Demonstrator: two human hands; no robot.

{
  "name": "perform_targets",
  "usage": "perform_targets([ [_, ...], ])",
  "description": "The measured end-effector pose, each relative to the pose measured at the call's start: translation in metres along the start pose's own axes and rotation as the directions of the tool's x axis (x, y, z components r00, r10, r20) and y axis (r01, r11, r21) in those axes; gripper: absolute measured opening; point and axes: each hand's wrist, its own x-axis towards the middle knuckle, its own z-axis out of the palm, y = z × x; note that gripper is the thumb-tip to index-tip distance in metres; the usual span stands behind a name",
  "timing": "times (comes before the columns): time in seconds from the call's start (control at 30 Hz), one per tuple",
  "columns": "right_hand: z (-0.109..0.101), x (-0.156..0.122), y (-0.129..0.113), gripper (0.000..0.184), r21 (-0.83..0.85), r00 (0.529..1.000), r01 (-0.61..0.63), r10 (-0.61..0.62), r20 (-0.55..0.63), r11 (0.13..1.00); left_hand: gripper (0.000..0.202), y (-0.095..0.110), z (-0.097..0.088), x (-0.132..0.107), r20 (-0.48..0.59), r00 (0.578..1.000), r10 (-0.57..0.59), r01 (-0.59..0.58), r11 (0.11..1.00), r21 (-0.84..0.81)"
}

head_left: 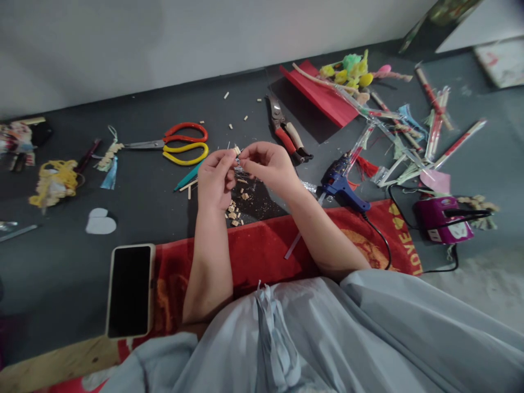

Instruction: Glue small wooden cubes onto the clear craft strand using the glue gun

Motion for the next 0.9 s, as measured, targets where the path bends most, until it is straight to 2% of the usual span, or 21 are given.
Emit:
perform_targets([
  [0.17, 0.0042, -0.0007, -0.0021, 0.007, 0.086, 0.999, -0.029, 0.031, -0.023, 0.996, 0.028, -0.0013, 0.0002, -0.0004, 0.017, 0.999, 0.033, -0.034, 0.999, 0.028],
  [0.4, 0.0046, -0.0013, -0.0013, 0.001, 0.134, 0.997, -0.053, 0.059, -0.044, 0.99, 0.018, -0.0034, 0.0009, -0.0006, 0.046, 0.996, 0.08, -0.084, 0.992, 0.091],
  [0.77, 0.0002, -0.0022, 0.0004, 0.007, 0.006, 0.993, 0.07, -0.069, -0.098, 0.997, 0.018, -0.0082, 0.0028, -0.0014, 0.055, 0.989, 0.137, -0.145, 0.972, 0.187],
  [0.9, 0.0002, -0.0019, -0.0014, 0.006, -0.006, 0.992, 0.084, -0.084, -0.092, 0.996, 0.015, -0.0097, 0.0027, 0.0, 0.048, 0.993, 0.11, -0.118, 0.974, 0.195],
])
